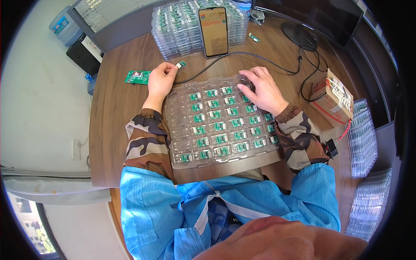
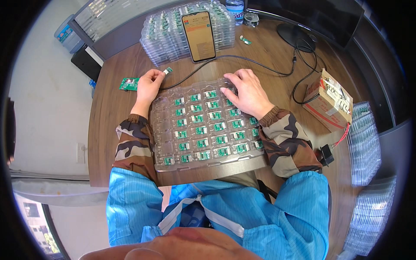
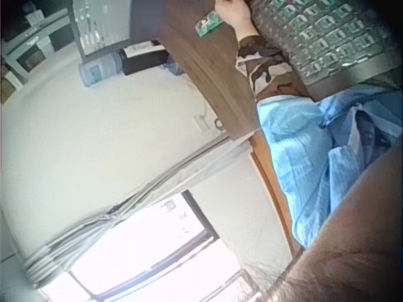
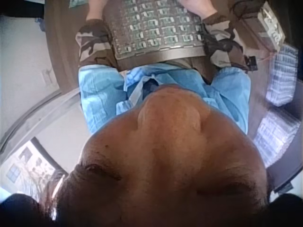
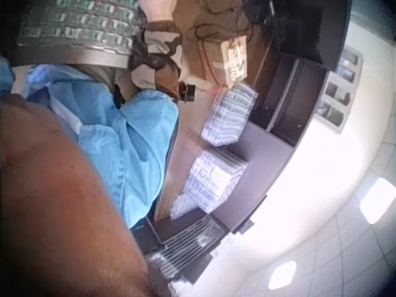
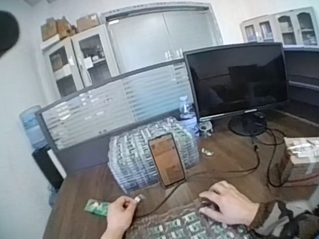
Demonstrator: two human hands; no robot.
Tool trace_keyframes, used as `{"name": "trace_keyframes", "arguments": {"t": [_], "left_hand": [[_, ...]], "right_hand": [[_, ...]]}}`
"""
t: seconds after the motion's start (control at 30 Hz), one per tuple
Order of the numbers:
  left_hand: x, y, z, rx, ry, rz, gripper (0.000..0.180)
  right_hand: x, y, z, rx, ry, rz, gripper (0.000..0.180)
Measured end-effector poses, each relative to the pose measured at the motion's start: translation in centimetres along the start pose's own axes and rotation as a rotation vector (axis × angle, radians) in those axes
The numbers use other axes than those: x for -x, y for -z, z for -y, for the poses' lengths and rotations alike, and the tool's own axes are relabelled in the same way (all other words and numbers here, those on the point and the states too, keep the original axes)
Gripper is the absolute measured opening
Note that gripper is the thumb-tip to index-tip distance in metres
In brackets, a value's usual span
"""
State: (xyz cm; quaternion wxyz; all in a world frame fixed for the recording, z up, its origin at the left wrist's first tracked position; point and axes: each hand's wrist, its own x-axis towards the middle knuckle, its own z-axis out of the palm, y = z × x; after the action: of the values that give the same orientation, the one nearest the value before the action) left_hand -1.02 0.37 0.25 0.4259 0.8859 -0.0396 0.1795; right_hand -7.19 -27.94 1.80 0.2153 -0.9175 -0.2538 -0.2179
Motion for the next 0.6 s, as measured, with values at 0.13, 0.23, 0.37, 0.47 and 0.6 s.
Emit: {"name": "trace_keyframes", "arguments": {"t": [0.13, 0.23, 0.37, 0.47, 0.6], "left_hand": [[0.0, 0.1, 0.0, -0.005, 0.0, -0.003, 0.018], [0.0, 0.2, 0.0, -0.015, 0.006, -0.004, 0.018], [0.0, 0.2, -0.1, -0.019, -0.007, -0.004, 0.018], [-0.1, 0.0, 0.1, 0.004, -0.053, -0.007, 0.019], [-0.4, -0.5, 0.4, -0.003, -0.056, -0.018, 0.019]], "right_hand": [[0.0, 0.0, 0.1, 0.001, -0.011, 0.015, 0.033], [-0.1, 0.0, 0.3, 0.017, -0.025, 0.03, 0.032], [0.0, 0.0, 0.1, -0.001, -0.002, 0.001, 0.032], [-0.1, 0.5, -0.1, -0.127, 0.041, -0.135, 0.025], [0.6, 3.0, -0.8, -0.202, 0.089, -0.376, 0.01]]}}
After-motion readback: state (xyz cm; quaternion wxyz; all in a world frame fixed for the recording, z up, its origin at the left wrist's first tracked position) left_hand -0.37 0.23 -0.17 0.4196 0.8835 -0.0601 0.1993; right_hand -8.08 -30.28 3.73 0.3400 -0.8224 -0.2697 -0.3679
